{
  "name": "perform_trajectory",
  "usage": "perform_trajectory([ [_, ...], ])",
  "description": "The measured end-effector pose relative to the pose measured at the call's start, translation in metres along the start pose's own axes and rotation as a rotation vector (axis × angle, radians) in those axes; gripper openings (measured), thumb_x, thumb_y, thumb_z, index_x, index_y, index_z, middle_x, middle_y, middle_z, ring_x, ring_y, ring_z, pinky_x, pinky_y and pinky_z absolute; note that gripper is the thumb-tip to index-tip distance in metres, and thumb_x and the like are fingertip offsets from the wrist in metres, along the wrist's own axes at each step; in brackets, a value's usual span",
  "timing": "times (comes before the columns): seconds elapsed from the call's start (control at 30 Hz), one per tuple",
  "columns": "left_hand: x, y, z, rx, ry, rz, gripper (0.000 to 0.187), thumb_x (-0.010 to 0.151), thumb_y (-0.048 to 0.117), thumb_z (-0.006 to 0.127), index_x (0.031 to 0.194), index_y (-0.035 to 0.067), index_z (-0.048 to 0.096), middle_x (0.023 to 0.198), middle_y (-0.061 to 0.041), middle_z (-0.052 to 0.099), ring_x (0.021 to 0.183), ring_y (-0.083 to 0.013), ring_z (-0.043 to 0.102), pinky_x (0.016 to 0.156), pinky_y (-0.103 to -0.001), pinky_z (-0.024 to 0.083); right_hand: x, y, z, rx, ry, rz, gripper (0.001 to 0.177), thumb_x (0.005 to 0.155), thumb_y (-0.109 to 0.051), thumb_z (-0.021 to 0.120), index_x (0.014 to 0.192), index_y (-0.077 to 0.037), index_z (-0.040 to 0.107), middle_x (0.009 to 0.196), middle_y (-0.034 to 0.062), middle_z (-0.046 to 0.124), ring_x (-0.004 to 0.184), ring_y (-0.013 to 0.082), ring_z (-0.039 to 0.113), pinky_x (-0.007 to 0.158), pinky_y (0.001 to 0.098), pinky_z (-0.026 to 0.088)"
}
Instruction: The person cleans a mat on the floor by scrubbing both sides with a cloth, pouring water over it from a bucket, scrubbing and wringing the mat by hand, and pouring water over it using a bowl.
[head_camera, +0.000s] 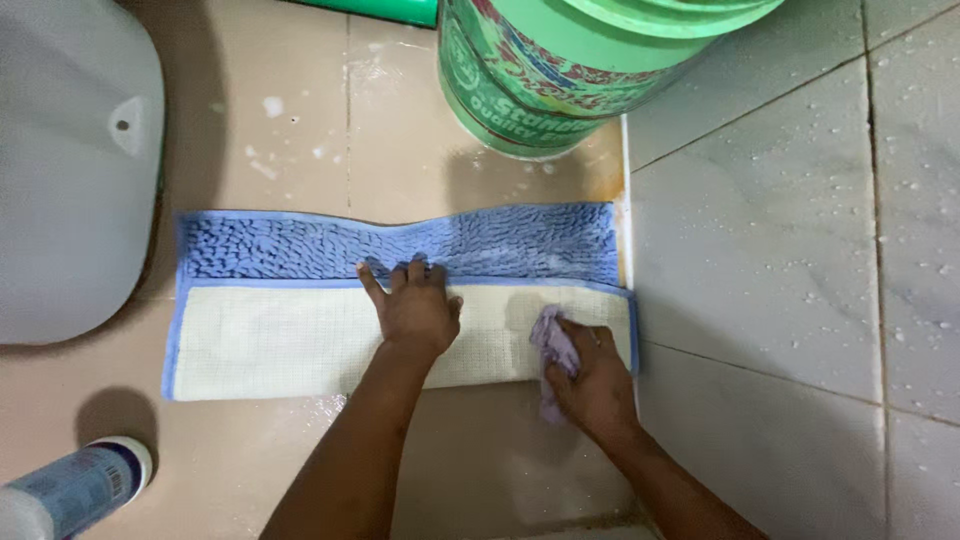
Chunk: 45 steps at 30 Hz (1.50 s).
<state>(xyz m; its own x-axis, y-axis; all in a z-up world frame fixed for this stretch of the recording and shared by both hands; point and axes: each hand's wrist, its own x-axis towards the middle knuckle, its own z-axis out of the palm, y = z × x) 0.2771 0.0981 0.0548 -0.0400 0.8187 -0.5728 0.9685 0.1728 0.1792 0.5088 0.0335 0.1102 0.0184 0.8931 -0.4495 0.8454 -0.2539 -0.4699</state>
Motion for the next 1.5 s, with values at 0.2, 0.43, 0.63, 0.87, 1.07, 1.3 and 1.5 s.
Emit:
perform_trajectory([
  [0.2,-0.016,-0.033,-0.018,-0.143,-0.13,0.075,0.044,0.097,0.053,0.058,0.12,0.018,0.071,0.119,-0.009,0.07,0.13,-0.0284,0.053,0.12,-0.066,0.006,0.024,0.006,0.002,0.01,0.273,-0.203,0.061,0.08,-0.015,0.074,0.138,-0.005,0.06,0.12,0.0216,0.06,0.11,0.0381,0.064,0.096,0.0465,0.053],
  [0.43,-0.073,-0.112,-0.044,-0.263,-0.194,0.067,0.033,0.091,0.05,0.06,0.089,0.021,0.075,0.089,-0.005,0.071,0.102,-0.0207,0.064,0.12,-0.062,0.015,0.045,-0.003,-0.014,0.15,0.33,-0.112,0.056,0.082,-0.016,0.072,0.135,-0.001,0.06,0.124,0.0237,0.06,0.109,0.0376,0.065,0.095,0.0482,0.053],
  [0.63,-0.079,-0.13,0.002,-0.055,-0.304,-0.113,0.037,0.091,0.051,0.061,0.107,0.023,0.078,0.122,-0.007,0.065,0.126,-0.0301,0.052,0.118,-0.064,0.018,0.064,-0.039,-0.012,-0.09,0.427,-0.399,0.055,0.082,-0.02,0.074,0.132,-0.002,0.06,0.115,0.0258,0.065,0.107,0.0403,0.063,0.094,0.0503,0.052],
  [0.87,-0.087,-0.13,0.048,-0.025,0.017,-0.068,0.044,0.082,0.05,0.068,0.104,0.013,0.079,0.126,-0.018,0.061,0.12,-0.0395,0.048,0.108,-0.056,0.029,0.081,-0.121,0.095,-0.019,0.188,-0.771,0.051,0.084,-0.022,0.072,0.132,-0.013,0.062,0.135,0.0156,0.06,0.101,0.0272,0.07,0.072,0.0358,0.062],
  [1.07,-0.085,-0.144,0.064,-0.171,0.121,0.033,0.039,0.086,0.043,0.069,0.101,0.008,0.079,0.106,-0.016,0.066,0.104,-0.0335,0.054,0.101,-0.051,0.035,0.12,-0.083,0.166,-0.093,-0.034,-0.935,0.061,0.076,-0.031,0.063,0.136,-0.019,0.064,0.135,0.0106,0.066,0.083,0.0187,0.069,0.06,0.0334,0.059],
  [1.3,-0.079,-0.144,0.059,-0.332,0.123,0.022,0.038,0.084,0.041,0.072,0.102,0.008,0.08,0.109,-0.017,0.066,0.112,-0.0378,0.05,0.101,-0.049,0.038,0.176,-0.074,0.052,-0.488,0.079,-0.364,0.042,0.096,-0.027,0.059,0.136,-0.018,0.066,0.14,0.0332,0.051,0.085,0.0412,0.073,0.069,0.0516,0.061],
  [1.5,-0.067,-0.137,0.047,-0.254,-0.036,-0.059,0.039,0.084,0.045,0.073,0.103,0.012,0.082,0.119,-0.019,0.06,0.117,-0.0376,0.045,0.106,-0.048,0.036,0.134,-0.102,0.102,-0.292,0.11,-0.63,0.039,0.094,-0.019,0.057,0.129,-0.01,0.069,0.147,0.0433,0.042,0.086,0.0368,0.075,0.044,0.0351,0.057],
])
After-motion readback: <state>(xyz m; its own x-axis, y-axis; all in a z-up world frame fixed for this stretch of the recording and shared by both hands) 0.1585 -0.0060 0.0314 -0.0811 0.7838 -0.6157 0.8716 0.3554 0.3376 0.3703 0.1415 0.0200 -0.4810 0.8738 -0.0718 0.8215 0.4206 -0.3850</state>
